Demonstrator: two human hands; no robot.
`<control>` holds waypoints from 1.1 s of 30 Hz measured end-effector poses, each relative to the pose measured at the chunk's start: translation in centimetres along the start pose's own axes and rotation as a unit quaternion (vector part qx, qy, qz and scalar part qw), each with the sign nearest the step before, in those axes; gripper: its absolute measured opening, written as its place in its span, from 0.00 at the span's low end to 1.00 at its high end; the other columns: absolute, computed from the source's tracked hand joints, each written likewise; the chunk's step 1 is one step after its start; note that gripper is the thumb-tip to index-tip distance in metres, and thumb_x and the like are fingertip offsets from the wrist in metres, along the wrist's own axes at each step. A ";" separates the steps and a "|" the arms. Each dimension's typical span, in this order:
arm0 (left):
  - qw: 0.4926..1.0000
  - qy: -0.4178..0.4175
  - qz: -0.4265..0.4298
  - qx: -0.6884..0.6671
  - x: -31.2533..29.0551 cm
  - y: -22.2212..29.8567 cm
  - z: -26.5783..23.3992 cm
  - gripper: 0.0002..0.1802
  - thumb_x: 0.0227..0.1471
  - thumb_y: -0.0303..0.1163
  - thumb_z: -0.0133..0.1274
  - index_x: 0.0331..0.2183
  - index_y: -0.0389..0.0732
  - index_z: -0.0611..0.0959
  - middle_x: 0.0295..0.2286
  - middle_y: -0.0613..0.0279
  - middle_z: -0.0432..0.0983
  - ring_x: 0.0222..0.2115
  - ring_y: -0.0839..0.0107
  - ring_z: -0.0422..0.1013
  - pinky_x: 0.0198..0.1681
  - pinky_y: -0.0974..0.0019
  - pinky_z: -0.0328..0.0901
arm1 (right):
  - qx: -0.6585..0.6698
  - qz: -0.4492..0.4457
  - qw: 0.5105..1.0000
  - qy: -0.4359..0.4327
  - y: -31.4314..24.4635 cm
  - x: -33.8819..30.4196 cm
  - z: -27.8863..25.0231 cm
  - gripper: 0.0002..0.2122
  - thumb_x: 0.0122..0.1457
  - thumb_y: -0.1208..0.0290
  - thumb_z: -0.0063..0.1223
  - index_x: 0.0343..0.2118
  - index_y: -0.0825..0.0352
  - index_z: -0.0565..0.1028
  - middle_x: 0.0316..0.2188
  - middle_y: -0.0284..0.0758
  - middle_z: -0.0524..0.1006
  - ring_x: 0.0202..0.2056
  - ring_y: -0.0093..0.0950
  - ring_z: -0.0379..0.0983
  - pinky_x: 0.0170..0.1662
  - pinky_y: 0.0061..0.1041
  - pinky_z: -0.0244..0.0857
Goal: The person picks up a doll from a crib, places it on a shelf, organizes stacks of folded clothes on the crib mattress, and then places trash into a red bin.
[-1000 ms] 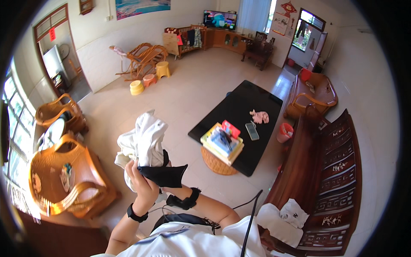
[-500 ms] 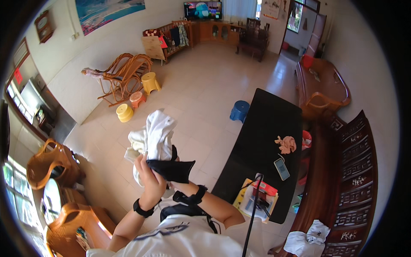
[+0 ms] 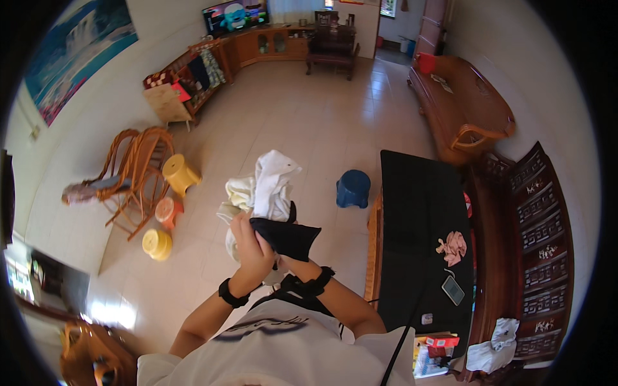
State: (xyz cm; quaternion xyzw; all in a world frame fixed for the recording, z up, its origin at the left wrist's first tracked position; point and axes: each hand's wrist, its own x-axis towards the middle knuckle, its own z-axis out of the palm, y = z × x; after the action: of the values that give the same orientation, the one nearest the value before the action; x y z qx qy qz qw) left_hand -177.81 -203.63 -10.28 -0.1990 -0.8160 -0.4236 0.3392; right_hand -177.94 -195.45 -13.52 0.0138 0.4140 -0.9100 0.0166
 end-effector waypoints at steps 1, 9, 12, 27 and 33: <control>0.999 -0.022 0.001 -0.030 2.6 -1.4 1.8 0.22 0.34 0.20 0.39 0.39 0.30 0.66 0.34 0.42 0.58 0.34 0.49 0.56 0.40 0.55 0.52 | -0.103 -0.027 0.994 0.025 0.8 3.8 -2.5 0.15 0.47 0.70 0.52 0.40 0.67 0.68 0.32 0.30 0.71 0.31 0.19 0.66 0.33 0.19 0.63; 0.984 -0.109 0.061 -0.125 19.2 -11.2 17.7 0.23 0.34 0.20 0.41 0.39 0.31 0.66 0.33 0.45 0.59 0.34 0.50 0.57 0.38 0.56 0.54 | 0.030 -0.127 0.983 0.127 -5.4 24.0 -7.9 0.10 0.48 0.76 0.49 0.34 0.72 0.71 0.33 0.35 0.72 0.35 0.23 0.68 0.40 0.19 0.62; 0.980 -0.115 0.075 -0.142 24.6 -15.3 25.1 0.22 0.34 0.19 0.41 0.39 0.31 0.66 0.33 0.45 0.59 0.34 0.50 0.56 0.38 0.55 0.54 | 0.044 -0.156 0.979 0.124 -8.1 32.4 -10.8 0.11 0.48 0.75 0.50 0.35 0.71 0.71 0.34 0.35 0.72 0.35 0.23 0.68 0.41 0.19 0.62; 0.908 -0.253 0.145 -0.300 49.1 -24.7 60.3 0.22 0.35 0.18 0.39 0.40 0.28 0.64 0.35 0.41 0.57 0.37 0.47 0.55 0.42 0.55 0.52 | -0.037 -0.263 0.905 0.333 -26.7 65.2 -25.4 0.27 0.41 0.74 0.59 0.43 0.67 0.57 0.40 0.35 0.67 0.39 0.22 0.65 0.42 0.21 0.61; 0.808 -0.383 0.204 -0.398 53.3 -22.7 73.2 0.22 0.37 0.20 0.39 0.40 0.29 0.63 0.36 0.40 0.57 0.37 0.45 0.55 0.42 0.53 0.52 | -0.017 -0.335 0.786 0.520 -32.2 69.9 -32.5 0.28 0.41 0.72 0.59 0.45 0.69 0.58 0.39 0.35 0.69 0.39 0.23 0.66 0.43 0.21 0.60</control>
State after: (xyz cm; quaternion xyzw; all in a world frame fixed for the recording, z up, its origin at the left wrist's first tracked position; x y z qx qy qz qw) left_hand -256.70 -153.92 -14.48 -0.6244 -0.5804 -0.5218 -0.0316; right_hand -248.74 -151.09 -13.36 0.3449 0.3539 -0.7067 -0.5063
